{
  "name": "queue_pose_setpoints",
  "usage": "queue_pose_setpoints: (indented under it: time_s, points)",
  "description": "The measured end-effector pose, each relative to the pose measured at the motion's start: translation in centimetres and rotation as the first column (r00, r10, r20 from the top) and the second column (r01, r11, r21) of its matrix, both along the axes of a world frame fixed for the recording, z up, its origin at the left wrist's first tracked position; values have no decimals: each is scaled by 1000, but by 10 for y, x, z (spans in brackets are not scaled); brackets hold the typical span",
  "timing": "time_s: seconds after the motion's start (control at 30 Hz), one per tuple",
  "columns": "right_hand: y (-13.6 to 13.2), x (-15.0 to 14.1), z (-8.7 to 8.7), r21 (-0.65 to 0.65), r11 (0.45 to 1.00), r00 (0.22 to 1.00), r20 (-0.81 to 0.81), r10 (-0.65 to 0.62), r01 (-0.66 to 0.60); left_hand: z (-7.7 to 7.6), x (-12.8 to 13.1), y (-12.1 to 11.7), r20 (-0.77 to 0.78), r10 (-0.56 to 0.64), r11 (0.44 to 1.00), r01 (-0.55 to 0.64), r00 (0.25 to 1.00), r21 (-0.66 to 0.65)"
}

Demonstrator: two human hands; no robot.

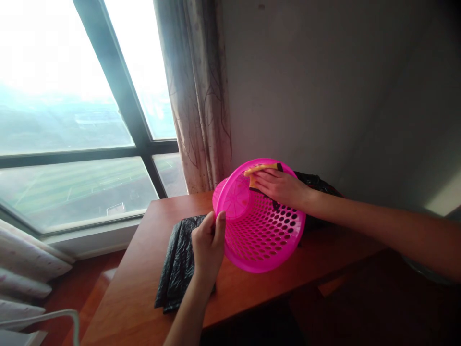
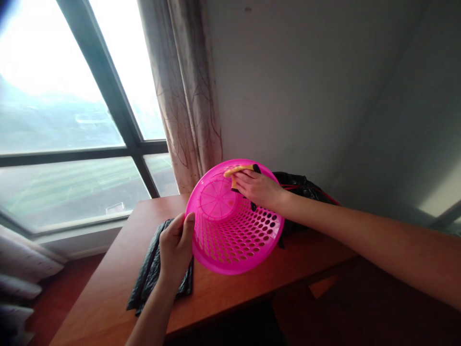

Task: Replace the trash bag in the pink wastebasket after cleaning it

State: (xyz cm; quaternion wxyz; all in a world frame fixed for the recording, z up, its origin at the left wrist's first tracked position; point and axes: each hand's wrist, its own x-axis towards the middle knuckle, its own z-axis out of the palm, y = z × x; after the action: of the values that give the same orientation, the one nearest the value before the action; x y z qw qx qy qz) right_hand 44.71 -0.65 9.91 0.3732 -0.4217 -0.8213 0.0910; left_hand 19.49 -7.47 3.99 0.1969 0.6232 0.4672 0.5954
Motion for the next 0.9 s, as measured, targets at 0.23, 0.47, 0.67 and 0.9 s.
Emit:
queue_pose_setpoints:
  time_s: [0.23, 0.47, 0.67, 0.9]
  points:
    - [-56, -21, -47, -372, 928, 901, 397, 176, -18, -6, 22, -8, 78, 73, 996, -77, 994, 52]
    - [-64, -93, -45, -506, 765, 888, -421, 184, -398, -10, 30, -14, 21, -10, 996, 8, 1000, 93]
    - [-13, -70, -13, -262, 798, -4, -949, -315, -543, -14, 20, -19, -111, -62, 990, 75, 992, 119]
    - [-37, -93, -34, -298, 943, 343, -910, -234, -146, -16, 21, -16, -62, -73, 995, 77, 995, 62]
